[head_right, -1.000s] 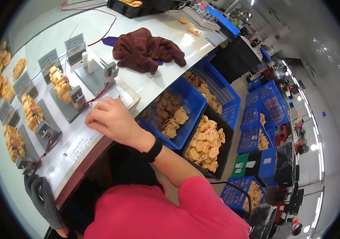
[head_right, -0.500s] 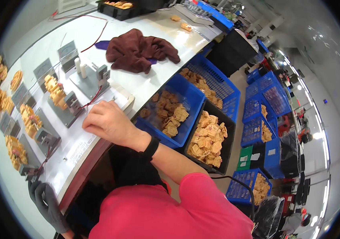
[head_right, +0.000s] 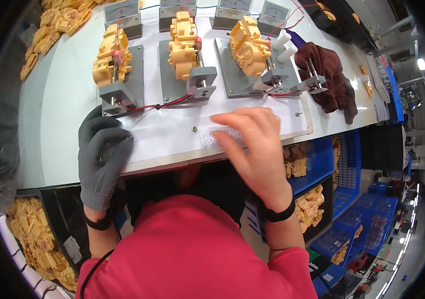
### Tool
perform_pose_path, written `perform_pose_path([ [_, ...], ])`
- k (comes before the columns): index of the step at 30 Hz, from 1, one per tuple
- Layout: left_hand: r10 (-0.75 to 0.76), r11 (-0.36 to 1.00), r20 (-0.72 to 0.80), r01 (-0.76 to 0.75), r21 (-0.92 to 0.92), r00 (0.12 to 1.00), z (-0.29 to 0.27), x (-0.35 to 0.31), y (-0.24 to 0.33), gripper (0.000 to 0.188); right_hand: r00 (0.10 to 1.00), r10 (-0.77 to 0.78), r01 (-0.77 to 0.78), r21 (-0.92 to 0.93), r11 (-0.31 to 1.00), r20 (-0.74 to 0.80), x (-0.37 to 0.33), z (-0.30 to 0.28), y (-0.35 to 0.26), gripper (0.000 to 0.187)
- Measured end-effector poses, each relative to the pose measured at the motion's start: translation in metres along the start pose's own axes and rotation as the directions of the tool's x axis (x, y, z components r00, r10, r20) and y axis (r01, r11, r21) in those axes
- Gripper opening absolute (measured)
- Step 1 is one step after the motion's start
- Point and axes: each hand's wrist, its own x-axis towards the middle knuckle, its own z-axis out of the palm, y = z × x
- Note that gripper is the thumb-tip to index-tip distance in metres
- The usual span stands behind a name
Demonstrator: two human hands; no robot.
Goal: The person repeatedly picks up small yellow plastic components from a bin and places them onto a white fixture with metal clamps and wires. They secure each component by tightening a screw with their fingers, then remove the component and repeat the process with a new one. The task involves repetitive pick, place, and screw-tightening actions on a workbench.
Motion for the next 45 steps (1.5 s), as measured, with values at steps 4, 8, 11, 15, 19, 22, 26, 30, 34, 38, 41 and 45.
perform_pose_path([
  [4,-0.028,0.998,-0.002,0.028,-0.056,1.000,0.002,-0.001,0.001,0.014,0.996,-0.041,0.037,0.049,0.998,0.085,0.005,0.019,-0.005,0.021],
  [8,0.007,0.999,-0.002,-0.007,-0.038,1.000,0.002,0.001,-0.001,0.013,0.995,-0.028,0.026,0.022,0.999,0.097,0.008,0.022,-0.005,0.016],
  [11,0.013,0.999,-0.002,-0.013,-0.032,1.000,0.002,0.002,-0.001,0.013,0.995,-0.010,0.009,0.015,1.000,0.098,0.008,0.022,-0.007,0.014],
  [15,-0.024,0.999,0.020,0.024,-0.034,1.000,0.000,0.001,-0.001,0.015,0.995,-0.010,0.008,0.014,1.000,0.096,0.009,0.024,-0.007,0.012],
  [19,-0.001,1.000,0.010,0.001,-0.030,1.000,-0.001,0.003,0.001,0.015,0.995,-0.011,0.011,0.001,1.000,0.096,0.009,0.025,-0.007,0.010],
  [22,0.012,1.000,-0.001,-0.012,-0.013,1.000,0.000,0.002,-0.001,0.014,0.997,-0.015,0.015,0.001,1.000,0.077,0.008,0.029,-0.005,0.009],
  [26,0.010,1.000,0.019,-0.010,-0.023,1.000,0.000,0.002,-0.002,0.014,0.997,-0.015,0.015,-0.002,1.000,0.072,0.008,0.030,-0.007,0.008],
  [30,0.025,1.000,0.012,-0.025,-0.013,1.000,0.000,0.001,-0.002,0.014,0.996,0.010,-0.010,-0.004,1.000,0.086,0.008,0.030,-0.008,0.008],
  [34,0.017,0.999,0.003,-0.017,-0.037,1.000,0.000,0.001,-0.003,0.015,0.994,0.032,-0.034,0.015,0.999,0.107,0.009,0.028,-0.008,0.008],
  [38,0.043,0.999,-0.030,-0.043,-0.023,0.999,0.001,0.001,-0.004,0.015,0.993,0.052,-0.055,0.028,0.998,0.103,0.009,0.028,-0.009,0.007],
  [41,0.062,0.998,-0.045,-0.062,-0.001,0.997,0.002,0.001,-0.006,0.015,0.993,0.068,-0.071,0.030,0.997,0.094,0.009,0.029,-0.010,0.007],
  [45,0.055,0.998,-0.037,-0.055,-0.012,0.998,0.001,0.002,-0.005,0.014,0.993,0.077,-0.079,0.026,0.997,0.086,0.008,0.029,-0.011,0.008],
])
